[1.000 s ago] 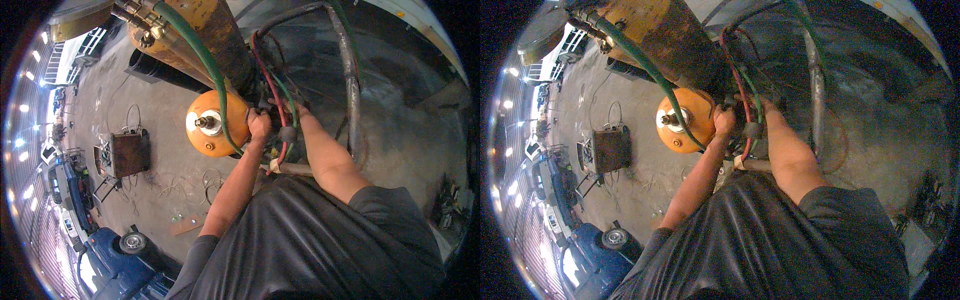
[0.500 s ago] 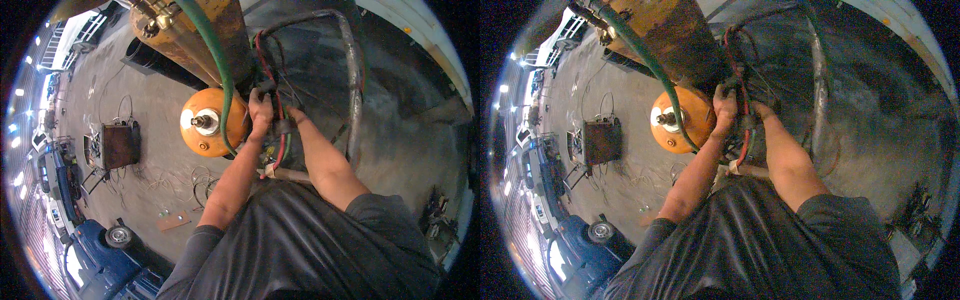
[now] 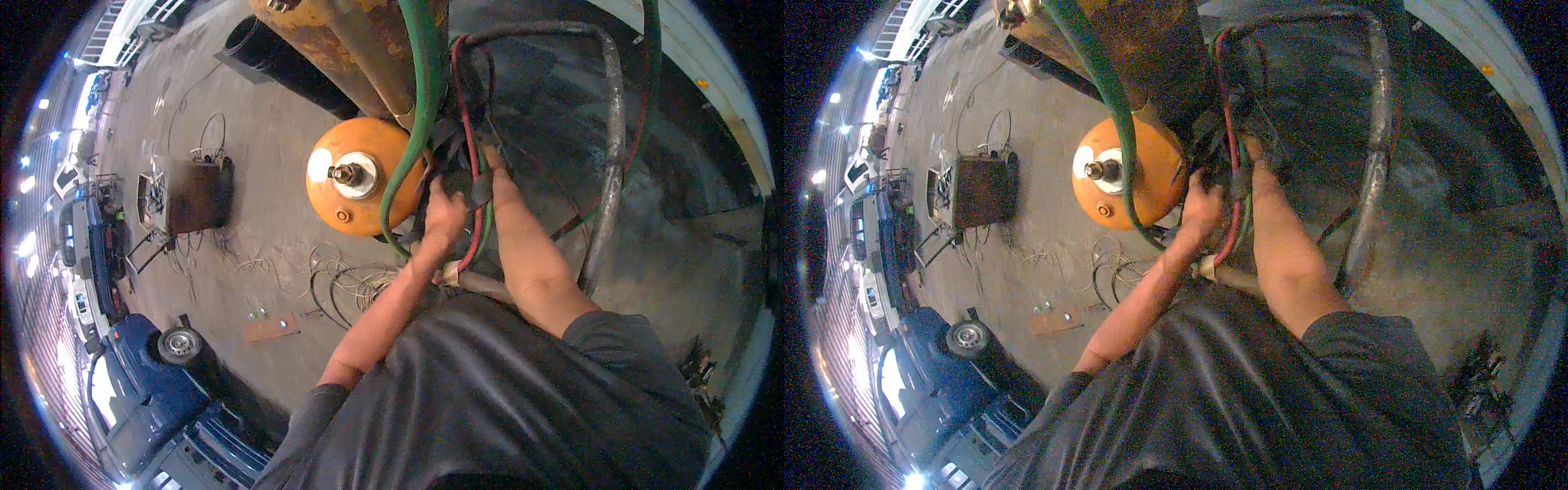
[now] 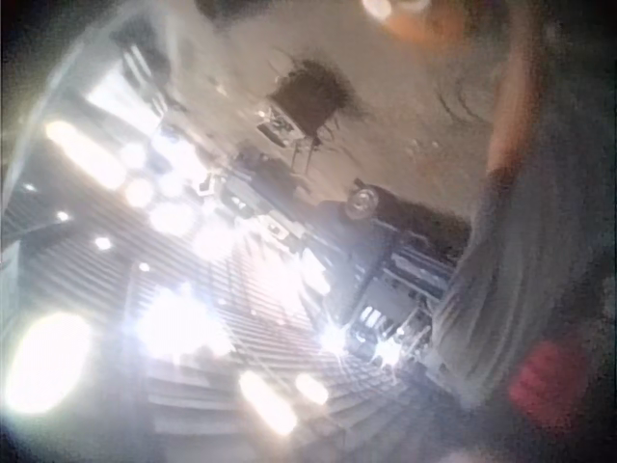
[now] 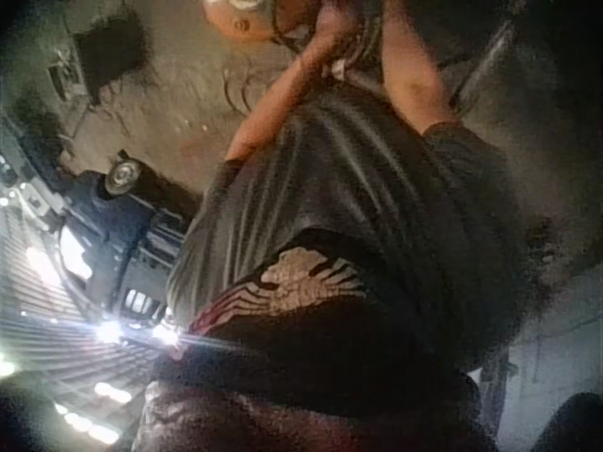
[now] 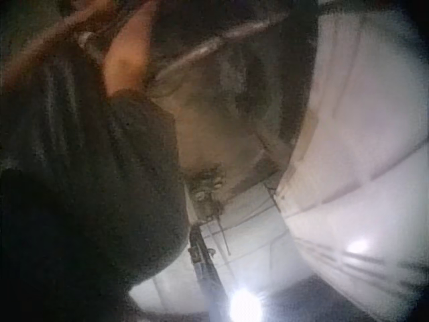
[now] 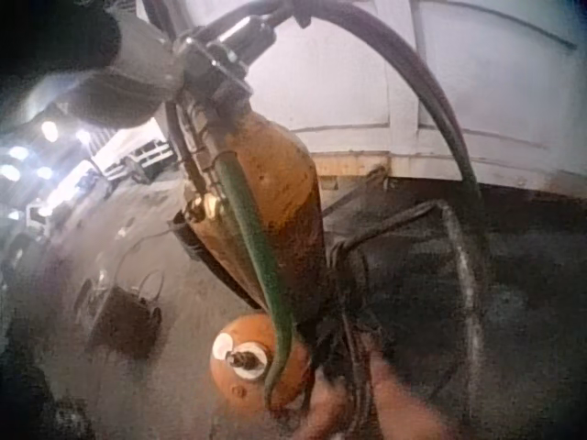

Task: The person connects hoses to a gas cylinder, attaches a dual-gauge regulator, and tightens it with a wrench. They then pick up a welding torch and inspect the setup.

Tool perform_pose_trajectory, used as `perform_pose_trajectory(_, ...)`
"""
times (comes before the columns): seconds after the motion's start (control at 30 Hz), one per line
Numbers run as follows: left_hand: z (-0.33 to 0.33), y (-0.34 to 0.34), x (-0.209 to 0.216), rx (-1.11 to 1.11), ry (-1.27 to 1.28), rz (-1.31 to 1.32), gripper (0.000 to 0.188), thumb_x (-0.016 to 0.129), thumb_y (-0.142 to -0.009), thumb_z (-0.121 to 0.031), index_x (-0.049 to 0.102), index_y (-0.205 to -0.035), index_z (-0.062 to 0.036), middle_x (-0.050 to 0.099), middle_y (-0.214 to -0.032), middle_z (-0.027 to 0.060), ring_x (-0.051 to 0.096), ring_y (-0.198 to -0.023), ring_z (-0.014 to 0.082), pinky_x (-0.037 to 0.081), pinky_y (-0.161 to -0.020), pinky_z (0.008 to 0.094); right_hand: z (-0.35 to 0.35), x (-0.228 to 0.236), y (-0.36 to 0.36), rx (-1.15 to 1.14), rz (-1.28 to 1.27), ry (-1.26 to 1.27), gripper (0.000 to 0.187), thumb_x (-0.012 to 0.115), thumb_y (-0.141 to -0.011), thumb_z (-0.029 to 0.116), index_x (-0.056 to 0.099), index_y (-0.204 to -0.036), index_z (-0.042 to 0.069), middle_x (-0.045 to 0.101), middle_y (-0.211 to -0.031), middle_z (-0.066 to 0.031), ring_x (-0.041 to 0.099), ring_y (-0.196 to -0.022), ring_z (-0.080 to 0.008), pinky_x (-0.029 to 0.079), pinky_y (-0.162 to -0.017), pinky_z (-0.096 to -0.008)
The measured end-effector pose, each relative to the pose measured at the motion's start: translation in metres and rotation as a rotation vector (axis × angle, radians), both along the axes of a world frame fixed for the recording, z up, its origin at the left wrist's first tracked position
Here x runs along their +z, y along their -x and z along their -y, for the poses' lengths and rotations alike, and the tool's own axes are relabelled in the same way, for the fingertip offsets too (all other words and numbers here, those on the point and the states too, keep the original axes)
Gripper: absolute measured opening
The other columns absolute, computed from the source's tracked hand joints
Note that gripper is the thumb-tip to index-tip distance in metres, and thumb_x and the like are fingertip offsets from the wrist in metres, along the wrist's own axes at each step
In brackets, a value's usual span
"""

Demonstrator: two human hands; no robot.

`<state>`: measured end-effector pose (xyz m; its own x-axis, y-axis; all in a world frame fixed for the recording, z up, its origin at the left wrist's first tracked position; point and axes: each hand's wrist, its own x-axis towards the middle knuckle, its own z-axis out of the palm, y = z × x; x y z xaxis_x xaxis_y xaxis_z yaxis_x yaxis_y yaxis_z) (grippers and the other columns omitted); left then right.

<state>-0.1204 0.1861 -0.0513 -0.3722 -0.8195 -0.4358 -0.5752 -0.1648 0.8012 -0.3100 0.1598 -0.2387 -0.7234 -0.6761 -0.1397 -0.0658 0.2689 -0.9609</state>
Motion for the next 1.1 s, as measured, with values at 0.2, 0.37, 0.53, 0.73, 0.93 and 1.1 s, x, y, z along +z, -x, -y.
perform_pose_trajectory(0.2, 0.013, 0.01, 0.008, 0.013, -0.308, -0.205, 0.052, 0.055, -0.095, -0.041, 0.061, -0.12, 0.0049, 0.066, -0.11, 0.0138, 0.059, -0.096, 0.0223, 0.046, -0.091, 0.0359, -0.007, 0.024, -0.001, 0.092, -0.222, -0.39, 0.04, 0.066, -0.086, 0.032, 0.068, -0.113, 0.002, 0.068, -0.114, -0.0176, 0.065, -0.105, -0.032, 0.051, -0.092, -0.0425)
perform_pose_trajectory(0.37, 0.01, 0.01, -0.001, -0.16, -0.294, -0.187, 0.058, 0.056, -0.095, -0.04, 0.056, -0.129, 0.0074, 0.066, -0.118, 0.0173, 0.061, -0.106, 0.0243, 0.046, -0.094, 0.0338, -0.03, 0.027, 0.021, 0.205, -0.392, -0.841, 0.04, 0.065, -0.084, 0.032, 0.071, -0.107, 0.001, 0.068, -0.114, -0.0211, 0.065, -0.107, -0.0362, 0.051, -0.092, -0.044)
perform_pose_trajectory(0.53, 0.009, -0.004, 0.053, -0.442, -0.121, 0.06, 0.056, 0.06, -0.092, -0.038, 0.056, -0.128, 0.0048, 0.068, -0.113, 0.0206, 0.066, -0.103, 0.0304, 0.049, -0.092, 0.0388, -0.052, 0.013, 0.029, 0.087, -0.329, -0.871, 0.036, 0.064, -0.083, 0.031, 0.072, -0.102, 0.002, 0.068, -0.112, -0.0188, 0.065, -0.103, -0.0352, 0.052, -0.089, -0.0438)
perform_pose_trajectory(0.73, 0.003, -0.019, 0.116, -0.811, 0.252, 0.305, 0.038, 0.062, -0.089, -0.031, 0.06, -0.113, -0.0025, 0.065, -0.105, 0.028, 0.061, -0.104, 0.0457, 0.049, -0.088, 0.0522, -0.053, 0.016, 0.047, -0.01, -0.276, -0.749, 0.033, 0.065, -0.078, 0.031, 0.071, -0.095, 0.003, 0.066, -0.1, -0.0188, 0.064, -0.094, -0.0373, 0.051, -0.083, -0.0457)
perform_pose_trajectory(0.93, 0.022, 0.043, 0.099, -0.627, 0.392, 0.183, 0.04, 0.059, -0.09, -0.034, 0.062, -0.114, -0.0023, 0.066, -0.105, 0.0285, 0.061, -0.102, 0.0468, 0.05, -0.09, 0.0514, -0.049, 0.069, 0.082, -0.114, -0.267, -0.243, 0.031, 0.066, -0.073, 0.031, 0.071, -0.088, 0.004, 0.065, -0.089, -0.0189, 0.063, -0.084, -0.0395, 0.05, -0.078, -0.0476)
perform_pose_trajectory(1.1, 0.031, 0.088, 0.056, -0.616, 0.364, 0.168, 0.038, 0.058, -0.085, -0.025, 0.06, -0.113, 0.0013, 0.068, -0.103, 0.0256, 0.064, -0.102, 0.0418, 0.051, -0.086, 0.0496, -0.036, 0.215, 0.065, 0.204, -0.304, -0.223, 0.037, 0.066, -0.076, 0.036, 0.071, -0.091, 0.002, 0.067, -0.095, -0.0217, 0.064, -0.089, -0.041, 0.051, -0.081, -0.0483)
